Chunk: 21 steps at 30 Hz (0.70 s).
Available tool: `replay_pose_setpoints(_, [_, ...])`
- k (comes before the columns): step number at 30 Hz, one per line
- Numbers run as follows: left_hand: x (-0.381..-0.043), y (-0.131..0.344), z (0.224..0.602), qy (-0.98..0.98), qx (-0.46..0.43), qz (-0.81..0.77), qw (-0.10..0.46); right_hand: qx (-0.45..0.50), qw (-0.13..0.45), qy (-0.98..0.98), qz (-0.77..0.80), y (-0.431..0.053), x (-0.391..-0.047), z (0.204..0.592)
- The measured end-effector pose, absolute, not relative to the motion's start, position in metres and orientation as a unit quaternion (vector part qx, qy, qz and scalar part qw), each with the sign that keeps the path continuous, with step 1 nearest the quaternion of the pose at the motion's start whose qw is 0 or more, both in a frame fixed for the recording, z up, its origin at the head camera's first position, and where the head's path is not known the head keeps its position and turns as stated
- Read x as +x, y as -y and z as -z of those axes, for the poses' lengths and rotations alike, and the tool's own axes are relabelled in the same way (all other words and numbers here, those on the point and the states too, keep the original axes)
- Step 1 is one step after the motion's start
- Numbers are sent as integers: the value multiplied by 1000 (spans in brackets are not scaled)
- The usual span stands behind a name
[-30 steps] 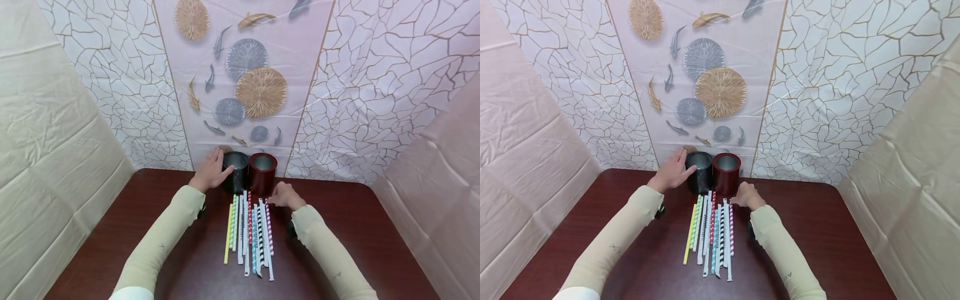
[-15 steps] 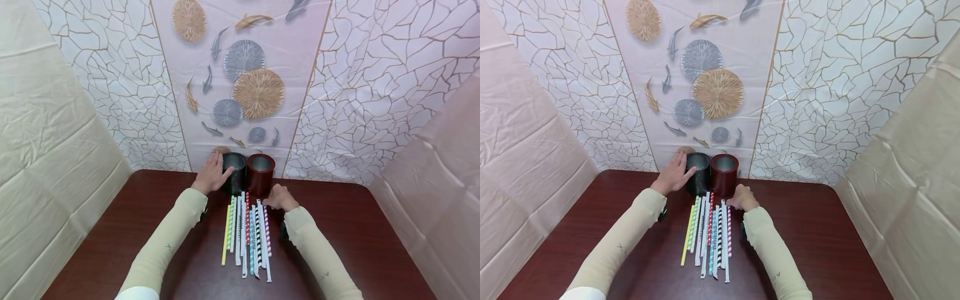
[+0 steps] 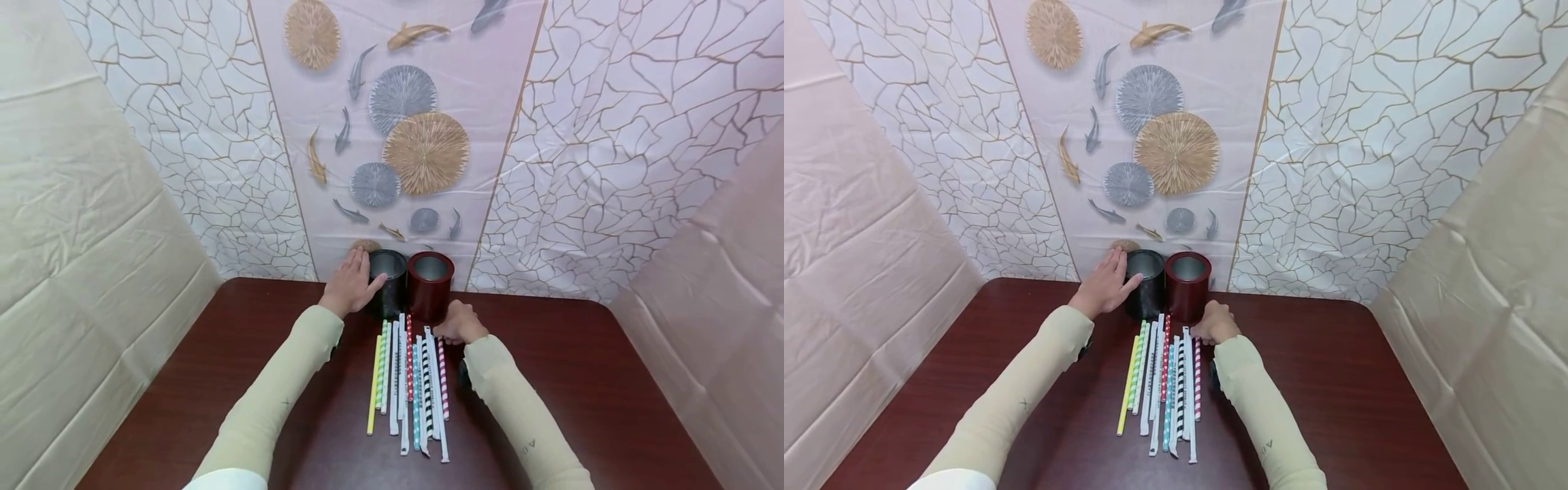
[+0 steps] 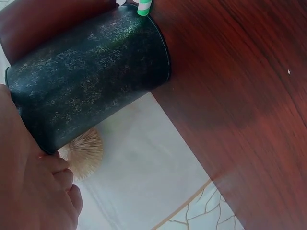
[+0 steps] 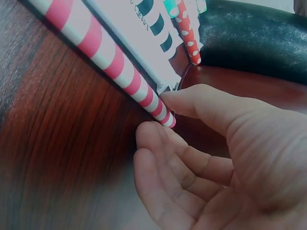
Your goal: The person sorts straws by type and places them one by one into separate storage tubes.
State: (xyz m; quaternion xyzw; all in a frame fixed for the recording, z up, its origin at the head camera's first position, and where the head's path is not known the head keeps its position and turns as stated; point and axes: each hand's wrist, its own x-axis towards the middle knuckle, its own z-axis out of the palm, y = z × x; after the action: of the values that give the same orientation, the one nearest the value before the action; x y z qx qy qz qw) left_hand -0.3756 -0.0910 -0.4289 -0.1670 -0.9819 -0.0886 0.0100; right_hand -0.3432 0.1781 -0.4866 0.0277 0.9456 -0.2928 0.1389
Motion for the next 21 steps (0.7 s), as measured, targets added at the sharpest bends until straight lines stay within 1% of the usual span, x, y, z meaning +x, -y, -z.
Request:
replay_pose_setpoints(11, [-372,90,426,982,-169,76,19,55,135,-932,332,-175,-342,488])
replay_pose_setpoints(21, [-371,92,424,982,-170,83,24,36,111,-938,326,-171,-338,479])
